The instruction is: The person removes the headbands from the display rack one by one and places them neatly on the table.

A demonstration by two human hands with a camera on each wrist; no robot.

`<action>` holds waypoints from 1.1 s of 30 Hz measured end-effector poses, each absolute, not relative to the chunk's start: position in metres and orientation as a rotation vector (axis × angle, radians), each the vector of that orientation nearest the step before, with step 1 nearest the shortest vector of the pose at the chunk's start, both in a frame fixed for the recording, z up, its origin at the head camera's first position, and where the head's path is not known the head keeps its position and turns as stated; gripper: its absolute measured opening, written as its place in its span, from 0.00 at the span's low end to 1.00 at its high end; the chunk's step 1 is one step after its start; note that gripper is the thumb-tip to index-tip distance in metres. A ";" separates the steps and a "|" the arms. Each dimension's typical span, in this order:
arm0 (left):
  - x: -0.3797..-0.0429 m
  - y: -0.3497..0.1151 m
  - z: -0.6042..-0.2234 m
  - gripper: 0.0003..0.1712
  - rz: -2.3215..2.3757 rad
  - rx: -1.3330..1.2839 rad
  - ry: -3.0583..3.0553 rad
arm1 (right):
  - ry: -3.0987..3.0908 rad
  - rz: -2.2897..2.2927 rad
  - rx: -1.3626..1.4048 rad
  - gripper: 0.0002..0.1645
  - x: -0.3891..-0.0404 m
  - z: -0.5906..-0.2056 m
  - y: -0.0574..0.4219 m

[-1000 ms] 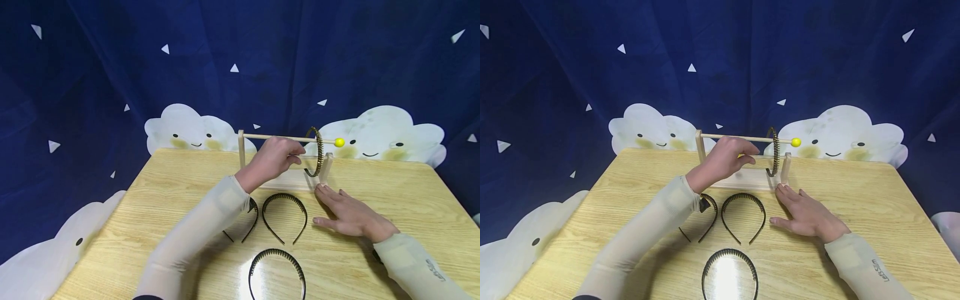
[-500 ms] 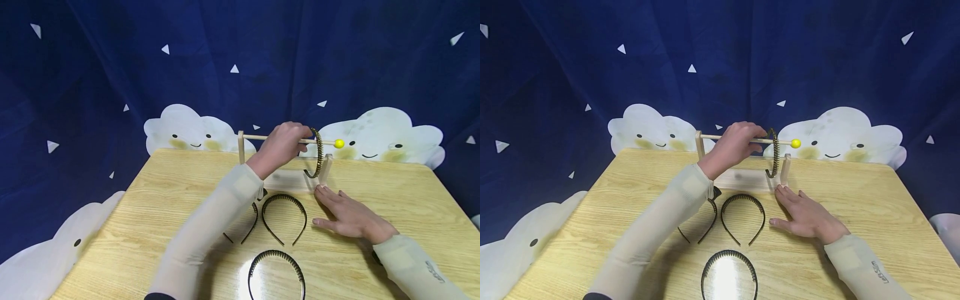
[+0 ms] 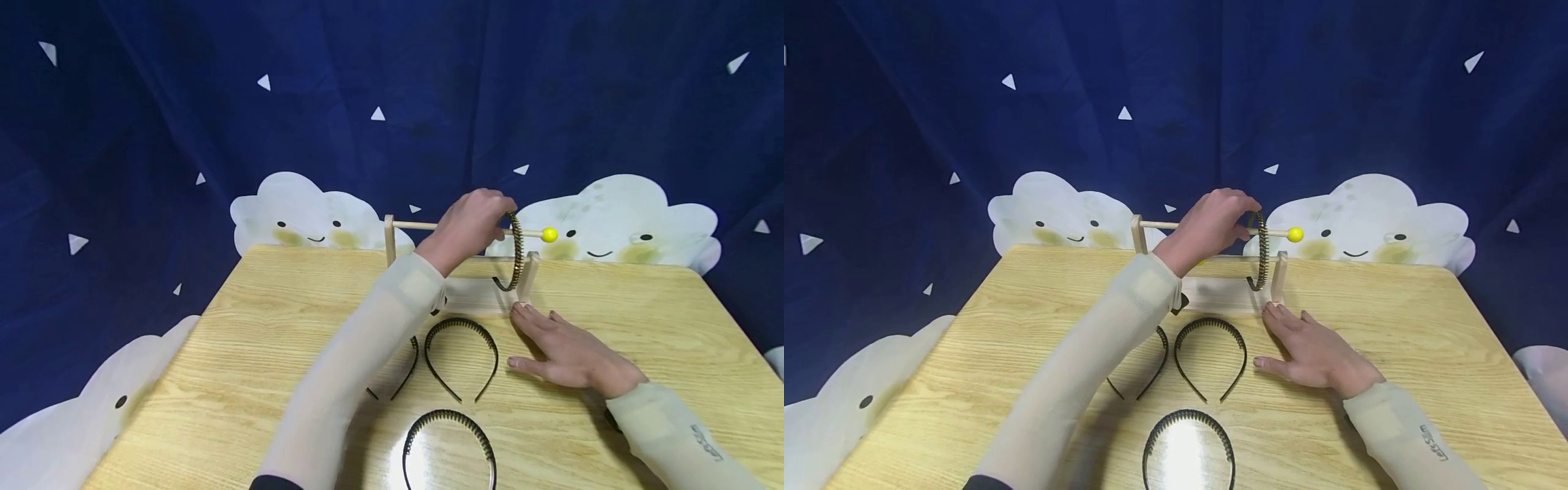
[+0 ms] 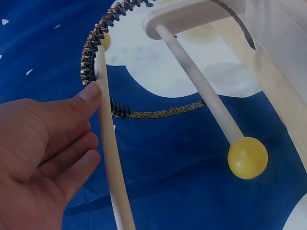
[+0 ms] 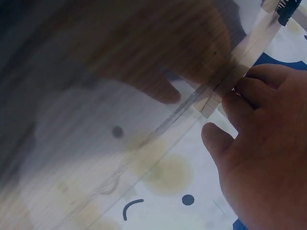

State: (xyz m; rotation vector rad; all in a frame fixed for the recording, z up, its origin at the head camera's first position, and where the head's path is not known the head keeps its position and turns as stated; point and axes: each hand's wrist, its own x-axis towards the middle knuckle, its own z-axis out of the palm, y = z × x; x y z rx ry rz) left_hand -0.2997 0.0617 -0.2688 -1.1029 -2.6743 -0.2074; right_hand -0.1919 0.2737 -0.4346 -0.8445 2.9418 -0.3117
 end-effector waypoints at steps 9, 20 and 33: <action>-0.305 0.070 -0.274 0.26 -0.132 -1.144 -2.676 | 2.939 -0.316 -0.852 0.58 -0.191 -0.434 0.273; -0.307 0.071 -0.277 0.15 -0.176 -1.216 -2.618 | 2.935 -0.322 -0.856 0.57 -0.192 -0.431 0.272; -0.306 0.071 -0.280 0.06 -0.183 -1.264 -2.540 | 2.928 -0.312 -0.828 0.57 -0.192 -0.433 0.273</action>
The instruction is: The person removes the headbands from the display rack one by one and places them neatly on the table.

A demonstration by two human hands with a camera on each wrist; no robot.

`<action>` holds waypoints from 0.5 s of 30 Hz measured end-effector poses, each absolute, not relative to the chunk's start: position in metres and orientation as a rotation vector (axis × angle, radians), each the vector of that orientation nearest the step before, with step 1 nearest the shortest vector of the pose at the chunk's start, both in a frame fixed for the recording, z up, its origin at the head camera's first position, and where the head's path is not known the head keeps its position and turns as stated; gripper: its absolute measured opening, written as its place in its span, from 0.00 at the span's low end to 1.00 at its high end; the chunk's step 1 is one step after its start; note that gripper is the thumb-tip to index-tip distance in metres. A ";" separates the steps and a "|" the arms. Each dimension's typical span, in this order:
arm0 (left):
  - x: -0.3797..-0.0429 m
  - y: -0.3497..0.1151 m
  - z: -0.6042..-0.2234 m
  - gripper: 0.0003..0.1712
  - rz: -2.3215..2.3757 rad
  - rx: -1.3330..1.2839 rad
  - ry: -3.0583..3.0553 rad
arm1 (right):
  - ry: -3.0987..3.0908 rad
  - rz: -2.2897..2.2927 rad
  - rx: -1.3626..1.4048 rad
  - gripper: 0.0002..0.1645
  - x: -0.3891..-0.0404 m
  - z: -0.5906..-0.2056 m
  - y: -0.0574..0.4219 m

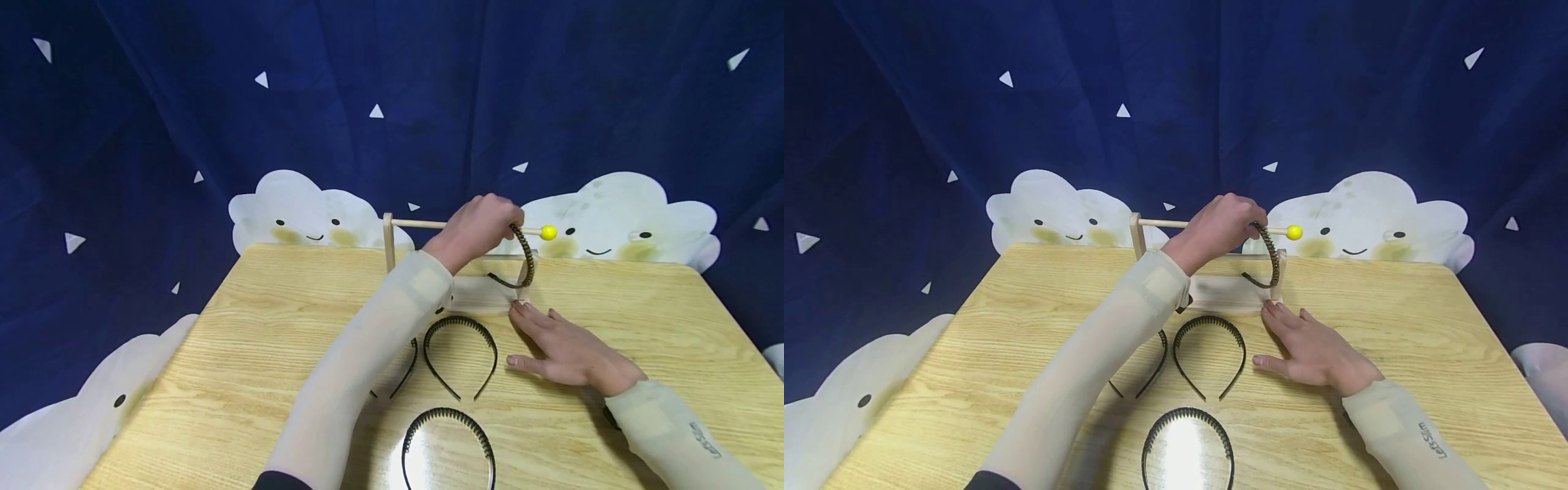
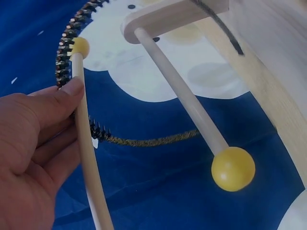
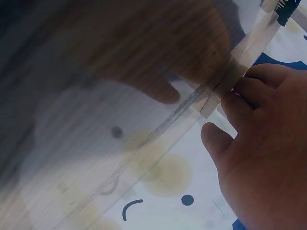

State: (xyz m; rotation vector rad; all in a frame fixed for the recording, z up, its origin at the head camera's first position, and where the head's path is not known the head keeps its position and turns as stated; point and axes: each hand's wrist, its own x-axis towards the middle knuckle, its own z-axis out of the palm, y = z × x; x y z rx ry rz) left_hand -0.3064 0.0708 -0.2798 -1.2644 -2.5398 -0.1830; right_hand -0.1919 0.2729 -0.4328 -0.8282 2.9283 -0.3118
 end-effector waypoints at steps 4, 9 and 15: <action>-0.309 0.071 -0.279 0.05 -0.201 -1.264 -2.572 | 2.926 -0.323 -0.831 0.58 -0.192 -0.432 0.273; -0.312 0.070 -0.275 0.04 -0.268 -1.245 -2.629 | 2.918 -0.332 -0.823 0.57 -0.191 -0.430 0.273; -0.312 0.068 -0.274 0.06 -0.273 -1.236 -2.588 | 2.924 -0.327 -0.825 0.56 -0.191 -0.430 0.272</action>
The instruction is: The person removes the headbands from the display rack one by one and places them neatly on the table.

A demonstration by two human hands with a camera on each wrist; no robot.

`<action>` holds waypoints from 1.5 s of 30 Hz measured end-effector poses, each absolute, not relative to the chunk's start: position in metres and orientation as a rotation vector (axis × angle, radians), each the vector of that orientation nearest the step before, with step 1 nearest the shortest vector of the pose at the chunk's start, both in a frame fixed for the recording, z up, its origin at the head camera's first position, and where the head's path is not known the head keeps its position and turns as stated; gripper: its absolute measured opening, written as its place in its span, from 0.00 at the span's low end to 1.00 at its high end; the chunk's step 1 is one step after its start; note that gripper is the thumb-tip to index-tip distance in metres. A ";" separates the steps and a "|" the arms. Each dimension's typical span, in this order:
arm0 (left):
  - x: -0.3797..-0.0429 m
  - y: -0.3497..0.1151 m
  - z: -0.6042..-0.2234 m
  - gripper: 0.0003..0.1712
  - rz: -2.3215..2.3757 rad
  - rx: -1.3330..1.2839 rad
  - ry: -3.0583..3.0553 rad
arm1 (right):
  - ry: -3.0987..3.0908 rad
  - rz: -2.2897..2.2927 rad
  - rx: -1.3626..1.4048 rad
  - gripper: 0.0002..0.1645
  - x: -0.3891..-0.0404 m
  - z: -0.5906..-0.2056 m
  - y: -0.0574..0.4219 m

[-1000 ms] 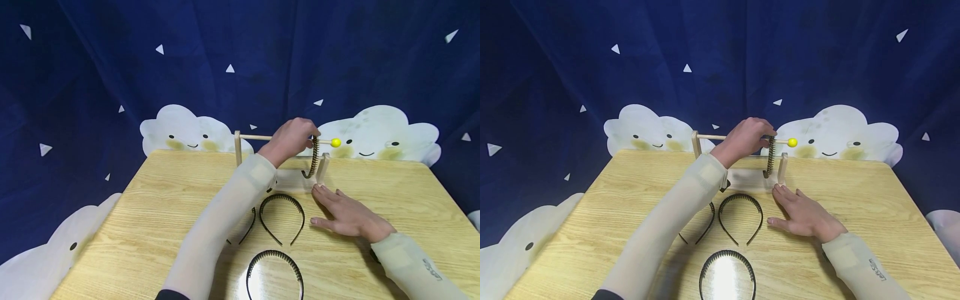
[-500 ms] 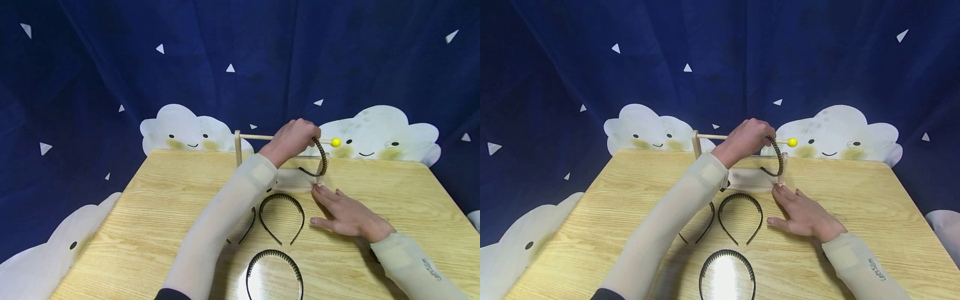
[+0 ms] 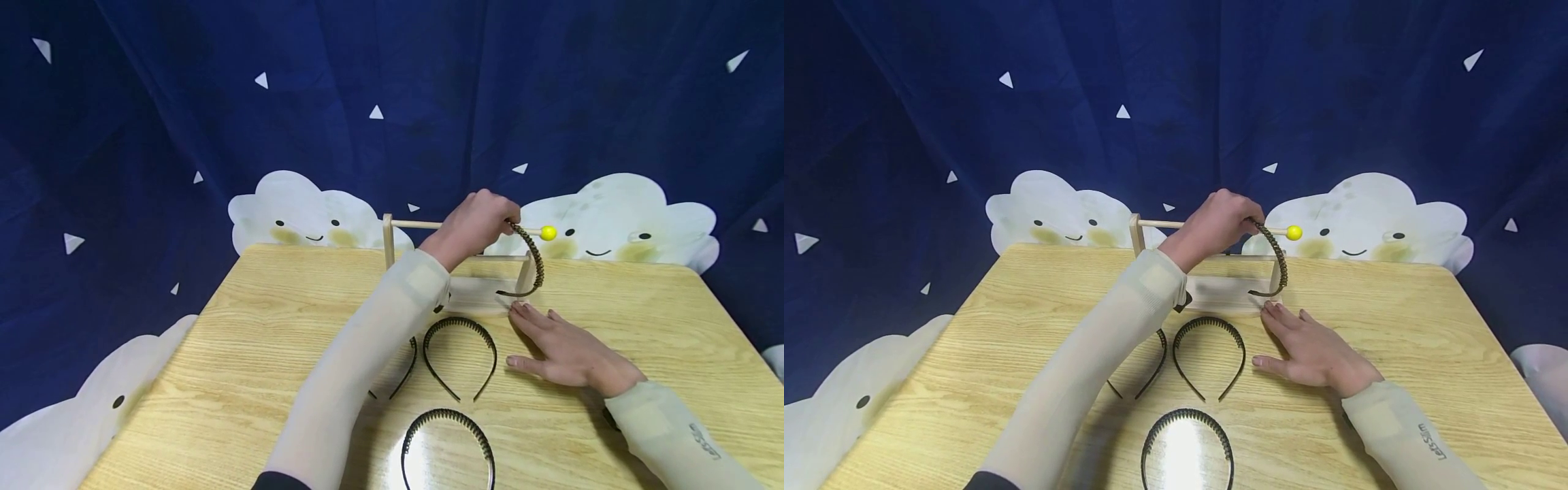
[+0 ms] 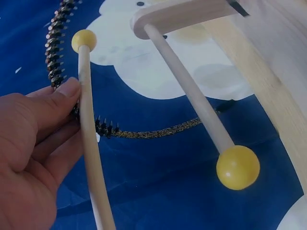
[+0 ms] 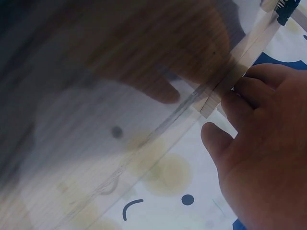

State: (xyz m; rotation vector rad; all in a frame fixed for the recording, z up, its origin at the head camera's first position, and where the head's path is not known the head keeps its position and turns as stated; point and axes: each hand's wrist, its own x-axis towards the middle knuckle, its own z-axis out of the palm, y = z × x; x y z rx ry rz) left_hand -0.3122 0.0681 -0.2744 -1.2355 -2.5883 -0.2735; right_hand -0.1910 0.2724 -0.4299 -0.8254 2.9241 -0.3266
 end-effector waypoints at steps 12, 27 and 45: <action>-0.311 0.062 -0.267 0.08 -0.363 -1.197 -2.527 | 2.935 -0.330 -0.847 0.57 -0.192 -0.431 0.273; -0.311 0.053 -0.260 0.09 -0.497 -1.195 -2.481 | 2.927 -0.356 -0.835 0.57 -0.191 -0.430 0.271; -0.306 0.046 -0.245 0.10 -0.471 -1.150 -2.397 | 2.934 -0.344 -0.845 0.57 -0.191 -0.430 0.273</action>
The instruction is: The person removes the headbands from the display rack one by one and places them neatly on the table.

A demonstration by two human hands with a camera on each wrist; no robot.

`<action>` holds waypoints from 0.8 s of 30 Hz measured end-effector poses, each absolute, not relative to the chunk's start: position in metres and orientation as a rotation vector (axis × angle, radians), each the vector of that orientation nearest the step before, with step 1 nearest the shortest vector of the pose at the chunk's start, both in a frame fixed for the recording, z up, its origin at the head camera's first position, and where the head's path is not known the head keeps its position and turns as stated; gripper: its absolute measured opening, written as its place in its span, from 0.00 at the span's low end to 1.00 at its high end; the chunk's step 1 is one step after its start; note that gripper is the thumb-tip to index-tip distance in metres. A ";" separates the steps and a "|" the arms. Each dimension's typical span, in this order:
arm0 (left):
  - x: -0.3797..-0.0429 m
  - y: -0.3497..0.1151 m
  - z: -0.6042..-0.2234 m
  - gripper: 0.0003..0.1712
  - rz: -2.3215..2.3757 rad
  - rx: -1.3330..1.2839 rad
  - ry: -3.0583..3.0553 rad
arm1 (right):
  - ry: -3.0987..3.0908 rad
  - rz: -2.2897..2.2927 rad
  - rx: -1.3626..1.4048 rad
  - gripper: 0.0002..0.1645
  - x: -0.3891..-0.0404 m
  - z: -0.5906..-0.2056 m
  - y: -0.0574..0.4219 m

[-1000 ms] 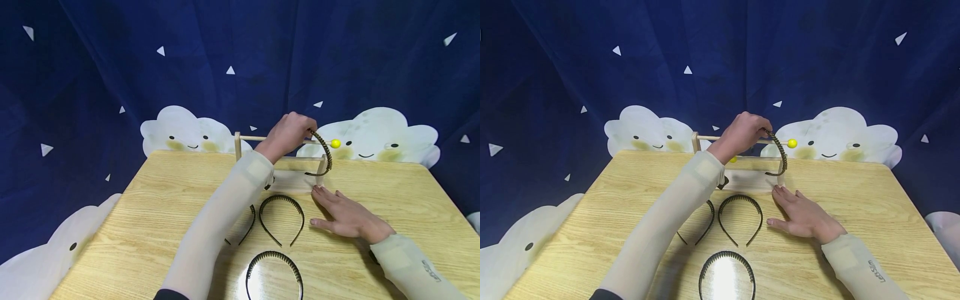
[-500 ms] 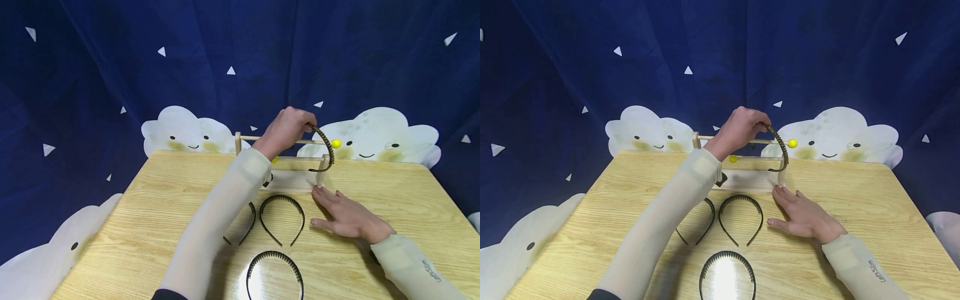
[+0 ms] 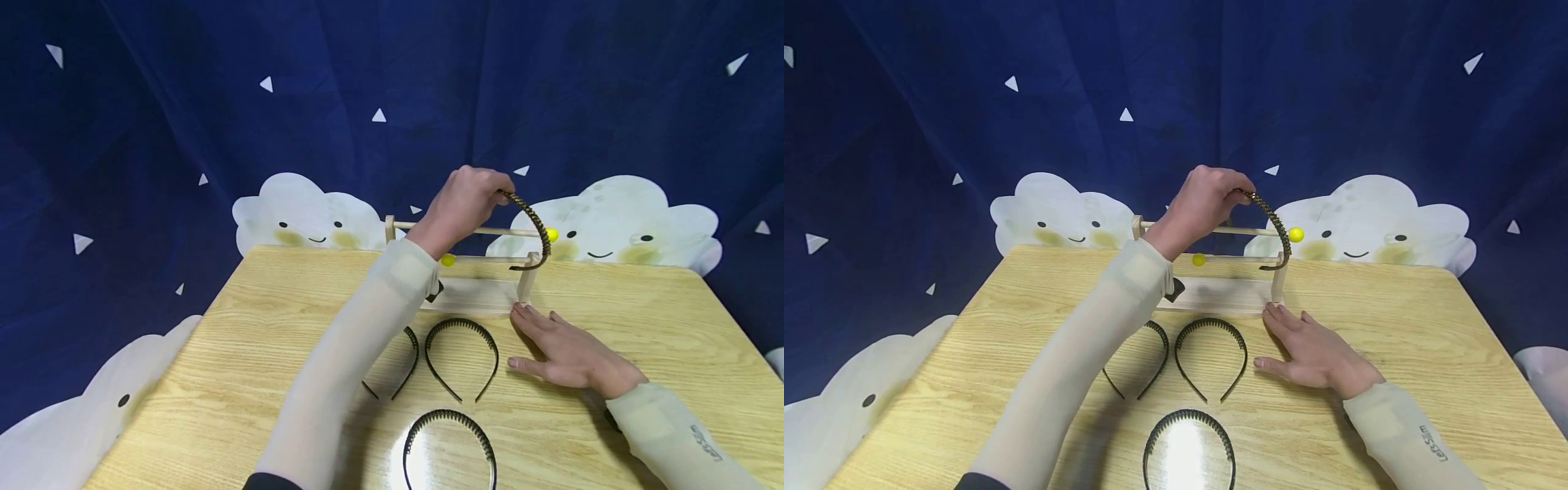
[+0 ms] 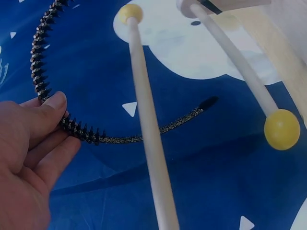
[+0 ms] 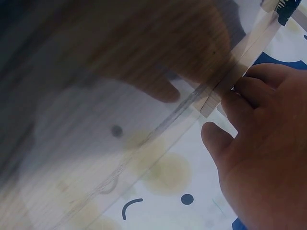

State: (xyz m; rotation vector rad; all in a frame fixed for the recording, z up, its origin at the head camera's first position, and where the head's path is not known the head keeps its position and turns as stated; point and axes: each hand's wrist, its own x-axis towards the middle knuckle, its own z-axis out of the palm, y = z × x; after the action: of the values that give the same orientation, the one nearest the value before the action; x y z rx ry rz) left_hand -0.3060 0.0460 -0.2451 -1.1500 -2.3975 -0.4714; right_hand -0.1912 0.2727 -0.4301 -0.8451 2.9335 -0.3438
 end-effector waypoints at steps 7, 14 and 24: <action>-0.306 0.042 -0.242 0.10 -0.501 -1.144 -2.373 | 2.935 -0.337 -0.834 0.57 -0.192 -0.430 0.274; -0.304 0.034 -0.239 0.09 -0.546 -1.103 -2.341 | 2.942 -0.329 -0.844 0.57 -0.193 -0.432 0.273; -0.304 0.028 -0.230 0.10 -0.586 -1.082 -2.302 | 2.946 -0.326 -0.845 0.57 -0.194 -0.433 0.275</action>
State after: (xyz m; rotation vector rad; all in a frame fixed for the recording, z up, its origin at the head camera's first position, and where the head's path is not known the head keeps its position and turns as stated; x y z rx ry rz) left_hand -0.3037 0.0277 -0.2300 -1.0823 -2.3021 -0.5861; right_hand -0.1938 0.2746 -0.4330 -0.8446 2.9455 -0.3255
